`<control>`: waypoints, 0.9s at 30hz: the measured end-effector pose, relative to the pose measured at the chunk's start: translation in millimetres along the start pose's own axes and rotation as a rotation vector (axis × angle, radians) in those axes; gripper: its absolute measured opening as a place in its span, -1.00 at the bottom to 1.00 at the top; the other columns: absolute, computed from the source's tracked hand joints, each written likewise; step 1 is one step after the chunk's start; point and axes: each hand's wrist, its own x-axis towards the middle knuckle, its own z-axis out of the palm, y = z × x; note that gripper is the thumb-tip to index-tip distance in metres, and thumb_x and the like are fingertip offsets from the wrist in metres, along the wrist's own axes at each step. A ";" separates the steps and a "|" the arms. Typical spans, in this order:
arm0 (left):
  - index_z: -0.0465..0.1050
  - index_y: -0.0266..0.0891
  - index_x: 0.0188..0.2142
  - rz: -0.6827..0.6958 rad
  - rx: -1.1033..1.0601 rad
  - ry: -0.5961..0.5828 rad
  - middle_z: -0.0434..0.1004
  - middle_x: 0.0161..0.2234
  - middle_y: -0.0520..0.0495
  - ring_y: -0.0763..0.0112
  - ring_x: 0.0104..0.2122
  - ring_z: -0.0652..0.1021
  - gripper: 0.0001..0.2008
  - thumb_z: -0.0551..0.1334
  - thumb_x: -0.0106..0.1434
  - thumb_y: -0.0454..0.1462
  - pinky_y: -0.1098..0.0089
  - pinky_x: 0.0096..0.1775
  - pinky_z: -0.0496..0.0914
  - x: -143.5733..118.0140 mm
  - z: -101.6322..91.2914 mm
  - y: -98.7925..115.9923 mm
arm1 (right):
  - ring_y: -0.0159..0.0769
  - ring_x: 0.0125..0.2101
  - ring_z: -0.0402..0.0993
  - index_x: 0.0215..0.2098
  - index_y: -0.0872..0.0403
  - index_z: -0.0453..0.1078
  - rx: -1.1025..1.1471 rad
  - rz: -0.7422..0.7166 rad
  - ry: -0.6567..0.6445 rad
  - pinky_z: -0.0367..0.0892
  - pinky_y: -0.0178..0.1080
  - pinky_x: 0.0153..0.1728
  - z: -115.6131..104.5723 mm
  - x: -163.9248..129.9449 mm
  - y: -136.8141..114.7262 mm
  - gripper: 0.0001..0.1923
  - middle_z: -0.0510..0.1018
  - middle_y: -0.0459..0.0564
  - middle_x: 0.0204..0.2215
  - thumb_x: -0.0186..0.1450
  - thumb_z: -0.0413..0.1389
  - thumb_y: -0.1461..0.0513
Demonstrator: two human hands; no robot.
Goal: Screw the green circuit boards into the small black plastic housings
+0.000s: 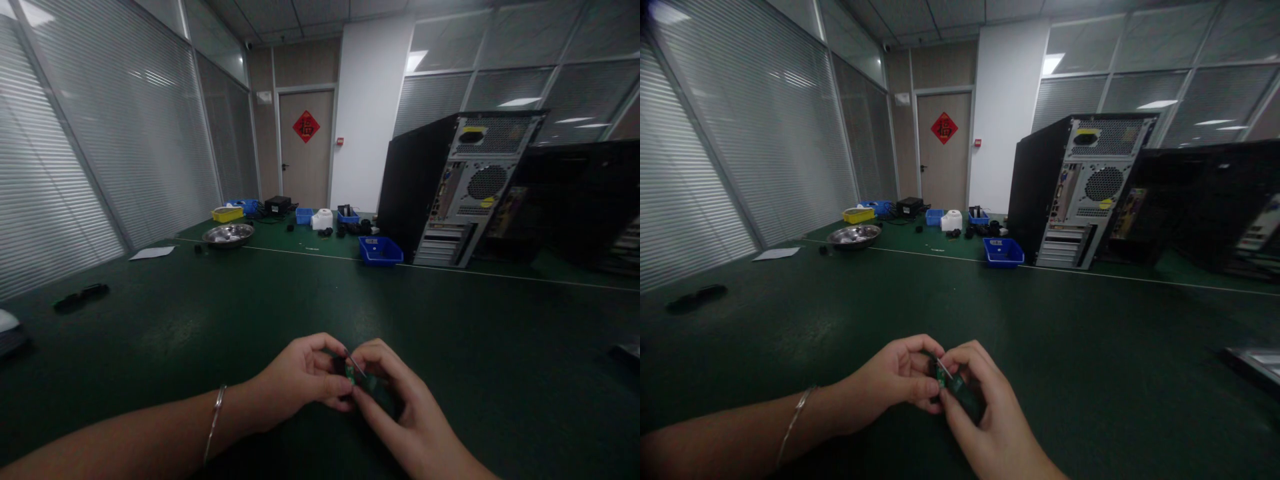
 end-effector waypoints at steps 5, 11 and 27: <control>0.36 -0.35 -0.16 0.014 0.006 -0.026 0.59 -0.28 -0.14 0.40 -0.32 0.61 -0.63 0.41 0.06 -0.40 0.31 -0.19 0.48 -0.4 -0.7 1.1 | -0.25 -0.19 0.43 -0.22 0.01 0.34 0.010 -0.014 0.005 0.32 -0.25 -0.16 -1.4 2.6 1.0 -0.86 0.42 -0.06 -0.26 0.31 0.07 0.37; 0.37 -0.33 -0.18 0.008 0.008 -0.028 0.60 -0.29 -0.13 0.39 -0.33 0.61 -0.63 0.42 0.04 -0.40 0.33 -0.21 0.47 -1.7 -0.7 2.1 | -0.23 -0.16 0.44 -0.19 0.00 0.36 -0.018 -0.014 0.008 0.34 -0.22 -0.14 -2.5 3.5 1.4 -0.81 0.42 -0.04 -0.22 0.28 0.08 0.39; 0.37 -0.34 -0.15 0.026 0.040 0.006 0.61 -0.29 -0.15 0.38 -0.39 0.62 -0.60 0.43 0.04 -0.34 0.32 -0.24 0.48 -2.0 1.3 3.4 | -0.24 -0.21 0.40 -0.15 -0.02 0.30 -0.151 -0.088 -0.031 0.36 -0.24 -0.24 -4.6 0.6 -1.9 -0.79 0.36 -0.02 -0.21 0.31 0.04 0.39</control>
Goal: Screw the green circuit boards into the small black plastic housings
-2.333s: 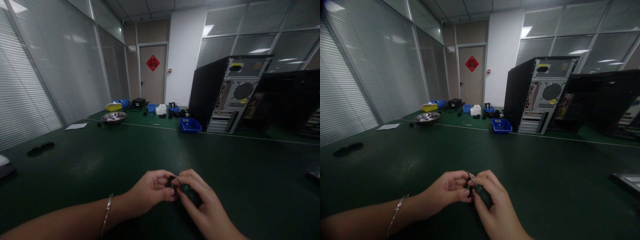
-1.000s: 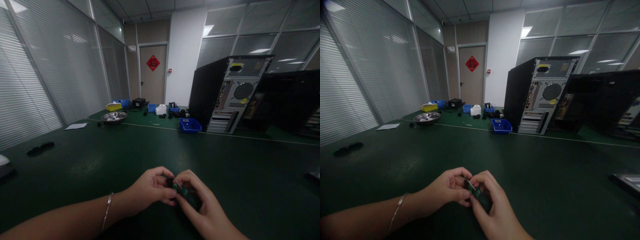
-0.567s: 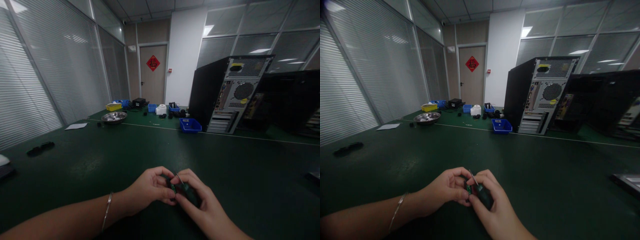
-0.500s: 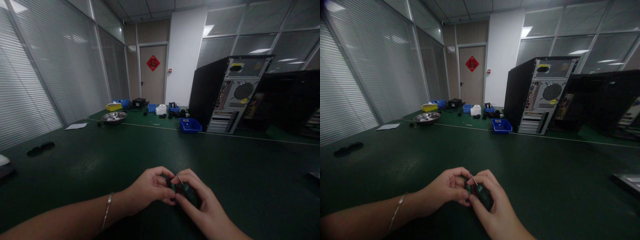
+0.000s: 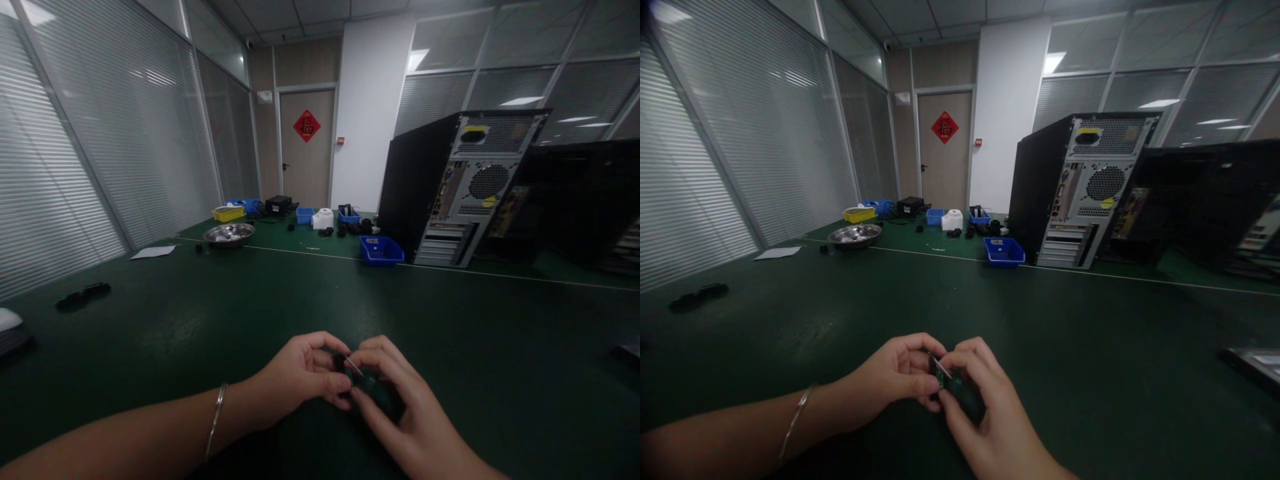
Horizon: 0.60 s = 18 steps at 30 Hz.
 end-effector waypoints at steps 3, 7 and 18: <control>0.37 -0.34 -0.14 -0.001 0.011 -0.002 0.61 -0.30 -0.14 0.39 -0.39 0.62 -0.62 0.42 0.06 -0.35 0.34 -0.25 0.48 0.0 -0.4 0.1 | -0.23 -0.20 0.40 -0.14 -0.02 0.31 -0.019 -0.010 -0.001 0.37 -0.23 -0.22 0.4 -0.7 1.7 -0.76 0.35 -0.02 -0.20 0.29 0.05 0.41; 0.37 -0.34 -0.12 0.005 0.024 -0.014 0.61 -0.28 -0.16 0.42 -0.38 0.61 -0.62 0.40 0.09 -0.35 0.37 -0.25 0.48 -0.6 0.6 0.9 | -0.22 -0.18 0.41 -0.13 -0.02 0.35 -0.040 -0.005 -0.007 0.38 -0.22 -0.19 1.2 -2.2 2.8 -0.73 0.36 -0.02 -0.19 0.28 0.05 0.42; 0.42 -0.35 -0.13 0.207 0.091 0.229 0.58 -0.09 -0.27 0.22 -0.19 0.61 -0.73 0.34 0.16 -0.37 0.25 -0.12 0.46 7.1 -18.4 20.2 | -0.22 -0.16 0.42 0.04 -0.05 0.29 -0.020 0.032 0.019 0.39 -0.20 -0.20 -1.5 -2.2 1.7 -0.65 0.37 0.02 -0.11 0.33 0.02 0.38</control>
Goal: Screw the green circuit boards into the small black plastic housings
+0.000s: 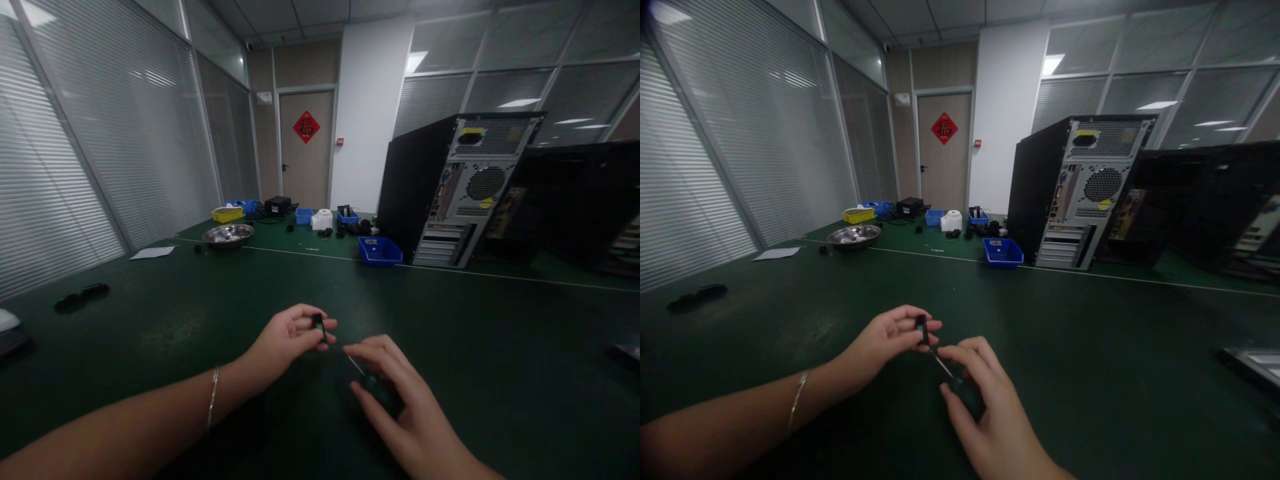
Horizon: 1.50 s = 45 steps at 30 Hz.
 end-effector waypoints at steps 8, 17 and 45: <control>0.45 -0.40 -0.17 0.266 -0.092 0.638 0.56 -0.16 -0.21 0.38 -0.20 0.57 -0.81 0.11 0.29 -0.51 0.36 -0.09 0.44 45.3 -109.7 24.0 | -0.20 -0.13 0.45 -0.08 -0.01 0.40 0.038 0.073 0.051 0.39 -0.20 -0.15 -2.0 0.8 7.7 -0.77 0.43 0.00 -0.16 0.33 0.07 0.33; 0.35 -0.29 0.02 0.289 -0.103 0.805 0.44 -0.02 -0.16 0.24 -0.13 0.52 -0.70 0.18 0.33 -0.22 0.14 -0.13 0.47 57.4 -160.5 10.0 | -0.20 -0.15 0.44 -0.14 0.04 0.42 0.060 0.139 -0.005 0.34 -0.17 -0.11 -4.2 3.7 4.2 -0.85 0.44 0.00 -0.19 0.34 0.07 0.30; 0.48 -0.37 -0.03 0.042 0.398 -0.207 0.44 -0.41 -0.06 0.42 -0.44 0.38 -0.64 0.10 0.32 -0.19 0.38 -0.34 0.27 -0.7 -7.4 -0.3 | -0.26 -0.18 0.46 0.07 -0.12 0.35 0.034 0.122 -0.078 0.42 -0.22 -0.18 -14.5 8.5 12.4 -0.69 0.46 -0.05 -0.13 0.38 0.05 0.28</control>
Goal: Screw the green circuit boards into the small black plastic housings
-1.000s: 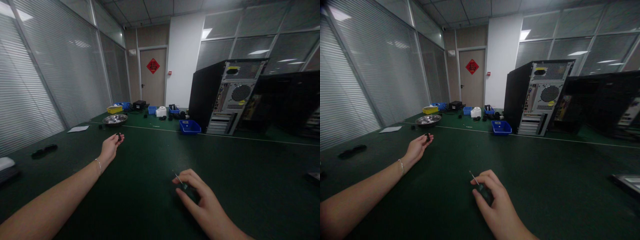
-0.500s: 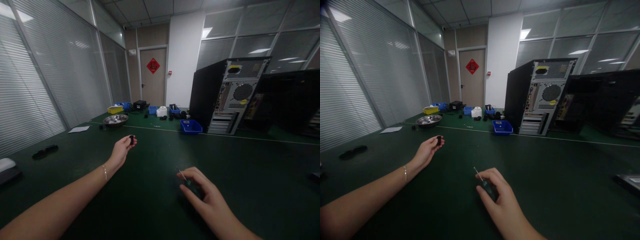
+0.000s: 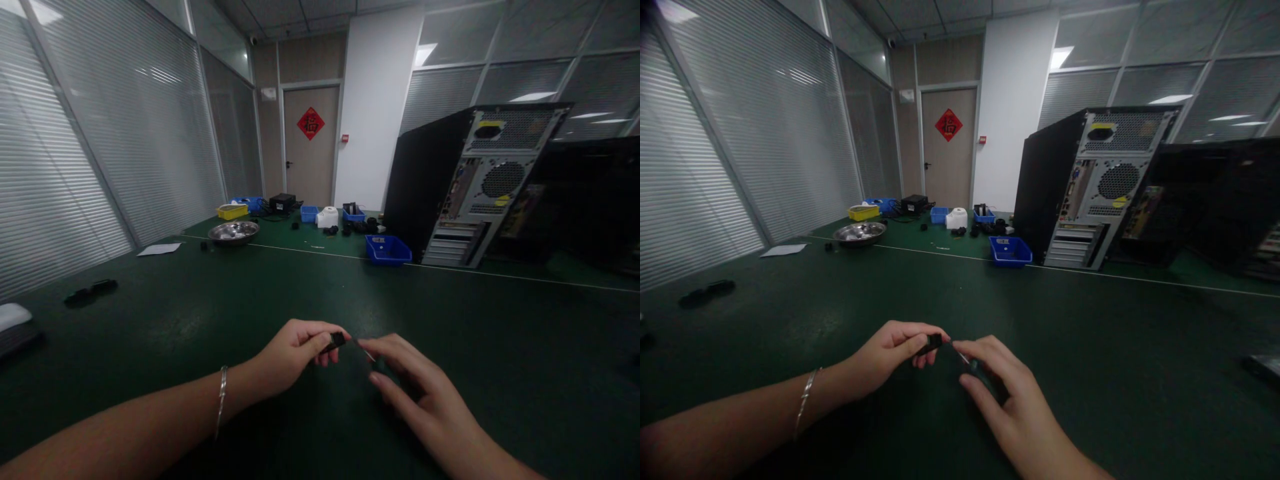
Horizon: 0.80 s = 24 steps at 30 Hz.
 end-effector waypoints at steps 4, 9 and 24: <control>0.40 -0.34 0.09 -0.009 0.052 -0.042 0.47 -0.36 -0.09 0.42 -0.41 0.39 -0.60 0.06 0.36 -0.18 0.37 -0.31 0.29 -2.7 6.4 -1.8 | -0.27 -0.10 0.44 0.07 -0.15 0.38 -0.002 -0.077 -0.052 0.36 -0.22 -0.06 1.0 -0.5 -5.0 -0.65 0.46 -0.06 -0.13 0.37 0.07 0.32; 0.32 -0.18 0.16 0.051 0.081 -0.094 0.43 -0.02 -0.16 0.32 -0.11 0.46 -0.59 0.13 0.34 -0.19 0.31 -0.07 0.34 -7.4 5.8 -2.0 | -0.26 -0.12 0.45 0.08 -0.12 0.39 -0.001 -0.068 -0.063 0.38 -0.22 -0.10 3.0 -1.0 -3.3 -0.63 0.46 -0.03 -0.14 0.36 0.07 0.35; 0.48 -0.18 -0.06 0.266 0.494 0.073 0.56 -0.16 -0.09 0.31 -0.17 0.53 -0.78 0.20 0.30 -0.27 0.33 -0.10 0.37 -10.7 3.4 2.8 | -0.23 -0.15 0.46 0.07 -0.08 0.42 -0.020 -0.065 -0.017 0.41 -0.22 -0.15 2.2 -1.6 -5.9 -0.64 0.47 0.00 -0.16 0.35 0.07 0.35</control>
